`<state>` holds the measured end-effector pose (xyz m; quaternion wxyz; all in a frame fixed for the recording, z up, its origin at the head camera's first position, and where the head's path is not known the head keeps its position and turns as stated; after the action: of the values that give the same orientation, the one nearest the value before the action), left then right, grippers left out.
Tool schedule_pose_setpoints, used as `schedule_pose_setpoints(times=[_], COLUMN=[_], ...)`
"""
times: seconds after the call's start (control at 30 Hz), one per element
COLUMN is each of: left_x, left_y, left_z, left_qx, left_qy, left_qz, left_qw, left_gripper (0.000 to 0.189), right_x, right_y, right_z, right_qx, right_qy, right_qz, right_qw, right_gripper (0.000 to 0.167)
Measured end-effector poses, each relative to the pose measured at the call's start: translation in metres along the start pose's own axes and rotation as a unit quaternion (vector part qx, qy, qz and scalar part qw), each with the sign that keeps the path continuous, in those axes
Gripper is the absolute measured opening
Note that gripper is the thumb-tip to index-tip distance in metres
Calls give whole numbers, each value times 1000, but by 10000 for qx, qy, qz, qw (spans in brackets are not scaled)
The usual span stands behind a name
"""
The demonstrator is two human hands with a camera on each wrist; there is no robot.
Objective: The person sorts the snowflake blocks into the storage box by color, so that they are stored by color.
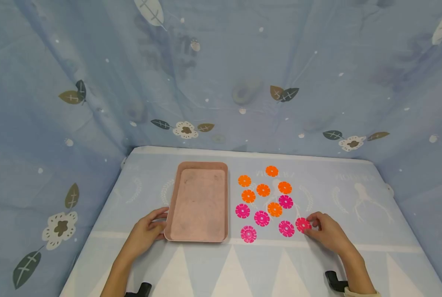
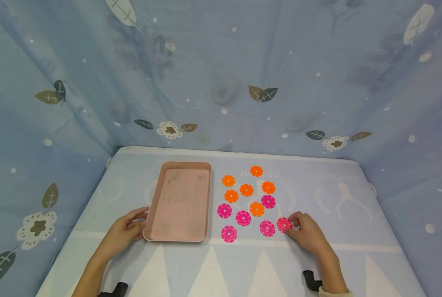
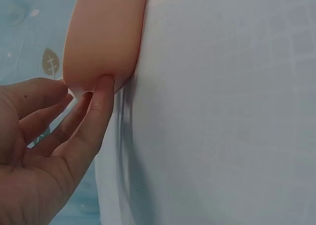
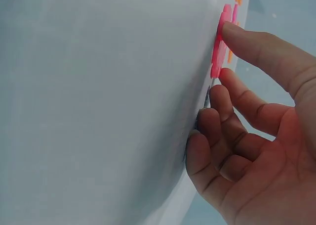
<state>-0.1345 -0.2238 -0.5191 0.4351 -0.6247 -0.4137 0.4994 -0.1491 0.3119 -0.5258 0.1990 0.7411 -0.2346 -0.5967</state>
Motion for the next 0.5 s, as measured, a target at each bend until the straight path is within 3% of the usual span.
schedule_pose_setpoints(times=[0.33, 0.5], left_x=[2, 1], left_y=[-2, -2], left_z=[-1, -1], left_qx=[-86, -77], left_qy=[45, 2], left_qz=[-90, 7], left_qw=[9999, 10000], left_gripper=[45, 45], right_x=[-2, -4], right_y=[1, 2], right_z=[0, -1], right_qx=[160, 140], right_qy=[95, 119], right_qz=[36, 158], right_qw=[9998, 9997], right_gripper=[44, 39])
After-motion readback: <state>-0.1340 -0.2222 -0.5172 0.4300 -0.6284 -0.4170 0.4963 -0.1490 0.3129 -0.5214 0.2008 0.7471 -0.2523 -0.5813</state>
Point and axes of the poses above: each hand's wrist, its own z-axis towards the middle knuckle, its own x-axis out of the palm, y = z × x, the point moved 7 cm from there along z, towards the middle knuckle, and after that the axes turned 4 degrees about x, right-handed, at the moved point
